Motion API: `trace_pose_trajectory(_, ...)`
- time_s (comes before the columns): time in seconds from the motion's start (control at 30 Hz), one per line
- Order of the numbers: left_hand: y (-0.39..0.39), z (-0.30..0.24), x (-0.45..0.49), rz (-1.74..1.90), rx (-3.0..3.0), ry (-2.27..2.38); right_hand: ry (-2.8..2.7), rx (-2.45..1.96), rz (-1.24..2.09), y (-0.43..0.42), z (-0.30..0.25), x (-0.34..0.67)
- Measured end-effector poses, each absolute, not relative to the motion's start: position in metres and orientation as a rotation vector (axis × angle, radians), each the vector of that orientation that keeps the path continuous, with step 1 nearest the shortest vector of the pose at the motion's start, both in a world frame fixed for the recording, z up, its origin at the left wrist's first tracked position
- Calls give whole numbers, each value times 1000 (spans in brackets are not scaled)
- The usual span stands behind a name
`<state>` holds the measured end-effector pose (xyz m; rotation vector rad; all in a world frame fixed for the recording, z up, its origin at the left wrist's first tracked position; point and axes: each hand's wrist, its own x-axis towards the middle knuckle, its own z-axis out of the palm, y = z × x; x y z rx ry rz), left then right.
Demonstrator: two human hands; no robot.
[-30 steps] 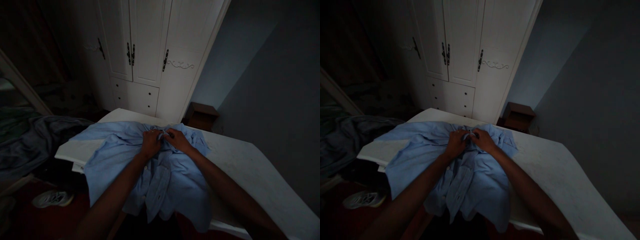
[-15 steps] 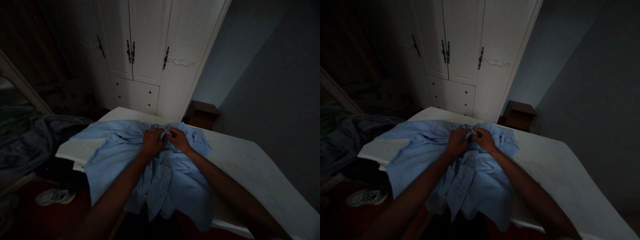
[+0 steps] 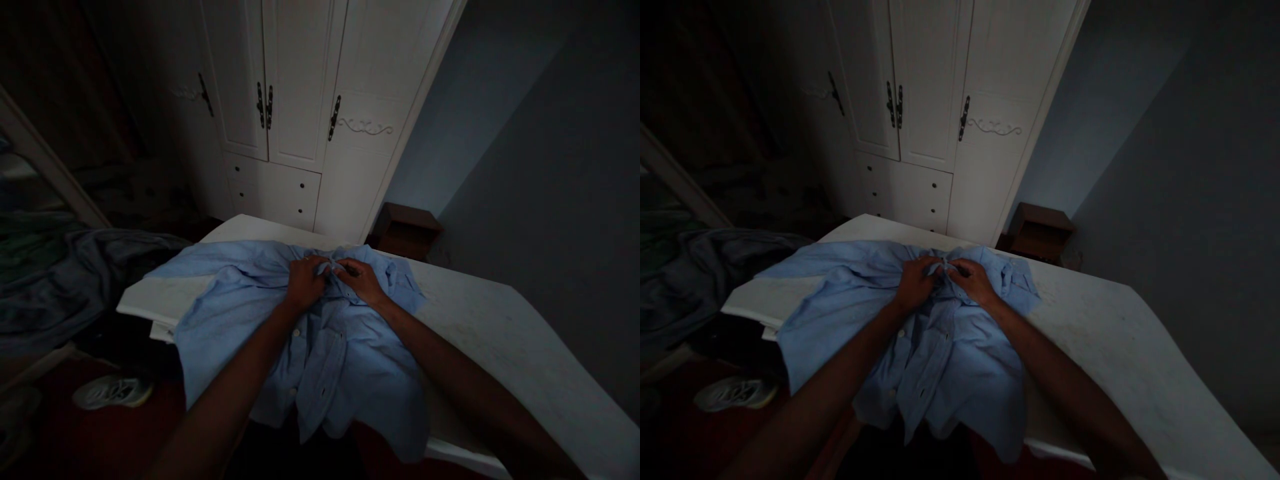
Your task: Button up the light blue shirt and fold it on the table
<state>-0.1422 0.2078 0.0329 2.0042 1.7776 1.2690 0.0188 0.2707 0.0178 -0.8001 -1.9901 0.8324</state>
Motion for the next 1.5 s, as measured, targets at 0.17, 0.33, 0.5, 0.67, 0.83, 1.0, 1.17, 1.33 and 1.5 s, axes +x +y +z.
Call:
trace_pose_trajectory(0.17, 211, 31, -144, 1280, 1969, 1791, -1957, -708, 588, 263, 18, 16)
trace_pose_trajectory(0.33, 212, 27, -144, 1335, 1934, 1750, -2094, -592, 393, 260, 18, 16)
trace_pose_trajectory(0.5, 214, 25, -145, 1387, 1851, 1670, -2051, -622, 375, 261, 20, 15)
trace_pose_trajectory(0.67, 215, 24, -146, 1340, 1797, 1671, -2036, -683, 508, 262, 22, 15)
trace_pose_trajectory(0.83, 215, 23, -146, 1342, 1778, 1666, -2025, -702, 611, 266, 23, 17)
trace_pose_trajectory(1.0, 215, 25, -147, 1413, 1664, 1549, -2092, -761, 602, 269, 21, 18)
trace_pose_trajectory(1.17, 215, 29, -147, 1514, 1536, 1440, -2083, -771, 643, 268, 19, 15)
trace_pose_trajectory(1.33, 210, 36, -144, 1568, 1480, 1466, -1880, -832, 788, 270, 15, 16)
trace_pose_trajectory(1.5, 207, 42, -147, 1751, 1306, 1502, -1712, -877, 910, 275, 13, 19)
